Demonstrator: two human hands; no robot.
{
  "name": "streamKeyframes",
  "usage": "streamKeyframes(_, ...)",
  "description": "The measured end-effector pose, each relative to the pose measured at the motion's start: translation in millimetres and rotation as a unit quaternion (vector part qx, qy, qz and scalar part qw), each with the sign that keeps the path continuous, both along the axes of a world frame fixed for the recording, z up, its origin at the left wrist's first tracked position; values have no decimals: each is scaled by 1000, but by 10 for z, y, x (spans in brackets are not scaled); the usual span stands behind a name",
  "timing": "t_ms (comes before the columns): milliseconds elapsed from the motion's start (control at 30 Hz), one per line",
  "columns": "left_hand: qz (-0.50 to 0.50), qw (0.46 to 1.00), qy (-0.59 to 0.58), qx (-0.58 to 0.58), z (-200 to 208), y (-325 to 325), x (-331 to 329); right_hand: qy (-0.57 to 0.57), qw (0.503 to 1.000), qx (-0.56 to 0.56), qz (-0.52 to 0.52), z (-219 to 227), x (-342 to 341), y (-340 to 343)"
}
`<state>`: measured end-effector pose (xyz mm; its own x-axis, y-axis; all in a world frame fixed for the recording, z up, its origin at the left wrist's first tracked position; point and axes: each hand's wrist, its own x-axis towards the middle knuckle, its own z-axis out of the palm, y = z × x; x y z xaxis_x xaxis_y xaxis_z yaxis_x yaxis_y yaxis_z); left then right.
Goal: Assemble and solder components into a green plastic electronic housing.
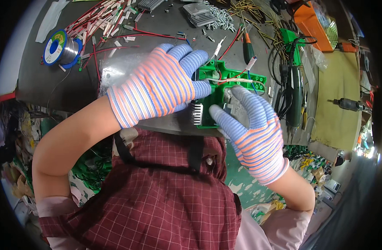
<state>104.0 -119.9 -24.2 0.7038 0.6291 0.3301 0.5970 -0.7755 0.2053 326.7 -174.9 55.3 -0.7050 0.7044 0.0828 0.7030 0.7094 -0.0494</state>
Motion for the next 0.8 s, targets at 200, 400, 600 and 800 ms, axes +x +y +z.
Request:
streamKeyframes(200, 15, 1000, 0, 10, -10, -9, -13, -36, 998, -37, -36, 74, -78, -108)
streamKeyframes(400, 3, 1000, 1, 15, -15, -3, 18, 147, 985, -65, -61, -333, 111, -80)
streamKeyframes(600, 3, 999, 34, -9, 39, -9, -45, 77, 997, 3, -27, -245, 76, -74)
streamKeyframes(800, -21, 999, 26, 5, 47, 88, -53, 292, 955, -32, -47, -625, 37, -99)
